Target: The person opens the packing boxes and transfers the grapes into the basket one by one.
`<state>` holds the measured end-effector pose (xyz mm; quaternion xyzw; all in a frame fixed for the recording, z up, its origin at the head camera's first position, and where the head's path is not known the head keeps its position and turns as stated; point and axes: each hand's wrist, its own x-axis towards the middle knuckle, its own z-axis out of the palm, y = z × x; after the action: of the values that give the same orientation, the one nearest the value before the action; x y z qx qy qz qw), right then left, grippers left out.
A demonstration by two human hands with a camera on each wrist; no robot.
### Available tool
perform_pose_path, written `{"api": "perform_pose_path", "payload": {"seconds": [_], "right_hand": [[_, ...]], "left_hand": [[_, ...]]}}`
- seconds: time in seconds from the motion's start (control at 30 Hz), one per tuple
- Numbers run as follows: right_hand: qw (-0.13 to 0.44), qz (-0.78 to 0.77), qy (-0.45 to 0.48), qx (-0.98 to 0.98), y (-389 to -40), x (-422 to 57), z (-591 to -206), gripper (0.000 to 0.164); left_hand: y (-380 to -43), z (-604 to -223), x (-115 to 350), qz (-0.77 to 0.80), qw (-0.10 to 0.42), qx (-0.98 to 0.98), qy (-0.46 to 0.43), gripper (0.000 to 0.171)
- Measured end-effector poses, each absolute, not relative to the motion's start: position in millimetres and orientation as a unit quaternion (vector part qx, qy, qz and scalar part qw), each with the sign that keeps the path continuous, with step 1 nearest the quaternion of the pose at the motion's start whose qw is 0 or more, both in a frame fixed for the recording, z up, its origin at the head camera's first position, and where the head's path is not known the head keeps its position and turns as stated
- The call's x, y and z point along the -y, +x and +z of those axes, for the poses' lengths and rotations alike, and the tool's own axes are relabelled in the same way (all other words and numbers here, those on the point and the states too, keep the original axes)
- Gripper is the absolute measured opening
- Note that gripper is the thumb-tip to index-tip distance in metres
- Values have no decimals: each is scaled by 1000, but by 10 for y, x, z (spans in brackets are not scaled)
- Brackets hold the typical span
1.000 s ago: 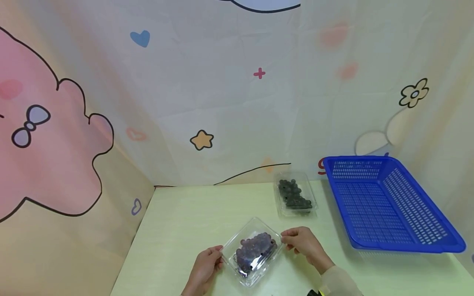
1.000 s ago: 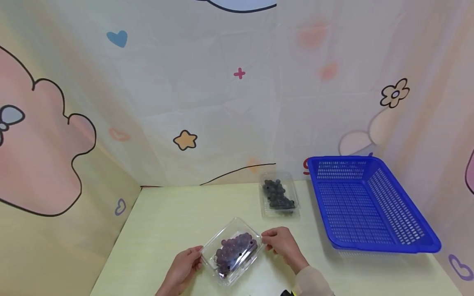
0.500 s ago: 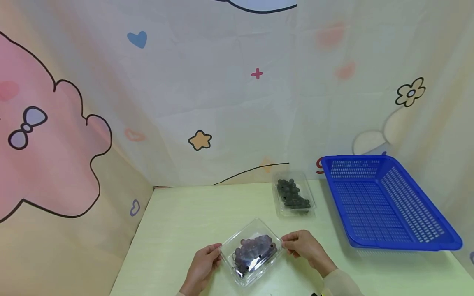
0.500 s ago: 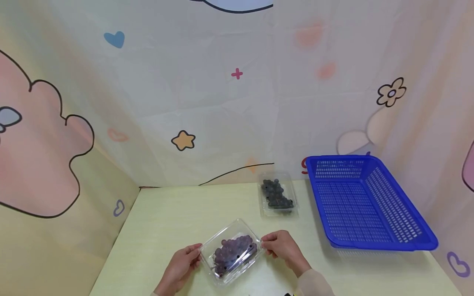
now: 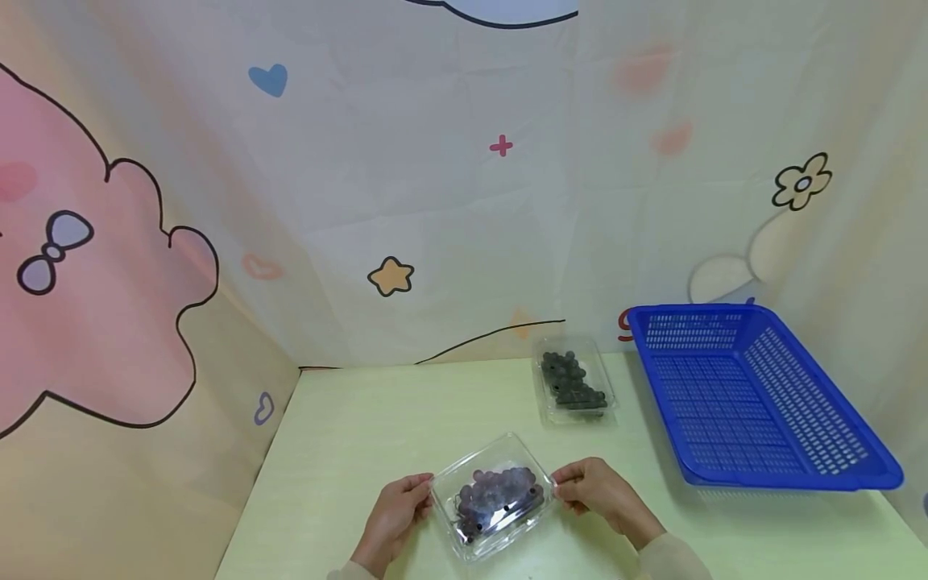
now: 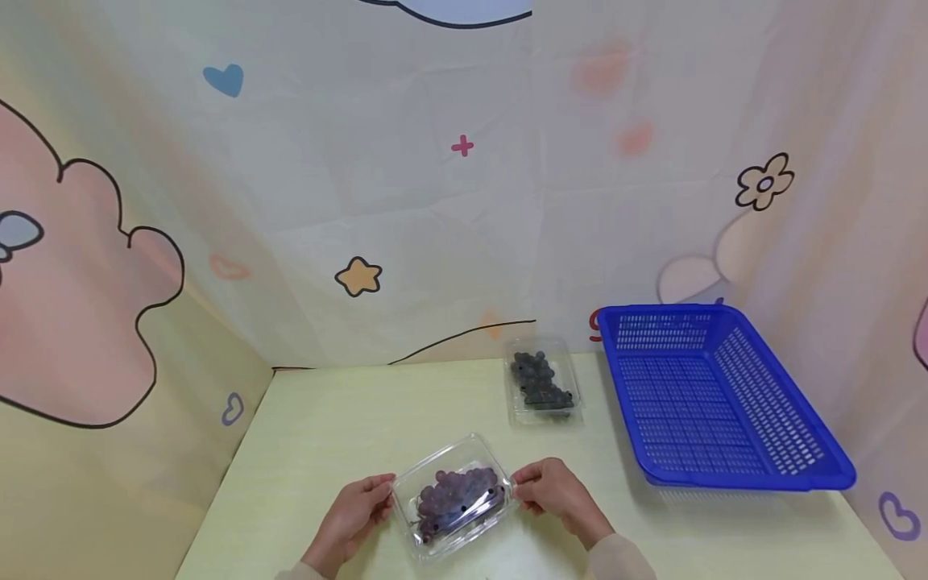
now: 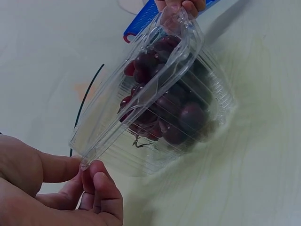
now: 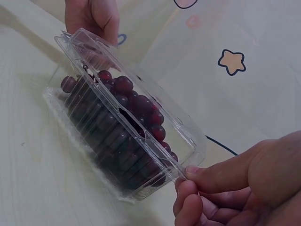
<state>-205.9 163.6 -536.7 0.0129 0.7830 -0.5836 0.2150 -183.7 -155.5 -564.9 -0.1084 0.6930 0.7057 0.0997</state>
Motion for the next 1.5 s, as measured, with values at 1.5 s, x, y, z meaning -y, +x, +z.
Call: {"api": "perform_pose_path", "payload": {"seconds": [1.5], "right_hand": [[209, -616, -49, -758, -1719, -1674, -5443, 22]], "left_hand": [[-2168, -5618, 1517, 666, 111, -728, -114, 26]]}}
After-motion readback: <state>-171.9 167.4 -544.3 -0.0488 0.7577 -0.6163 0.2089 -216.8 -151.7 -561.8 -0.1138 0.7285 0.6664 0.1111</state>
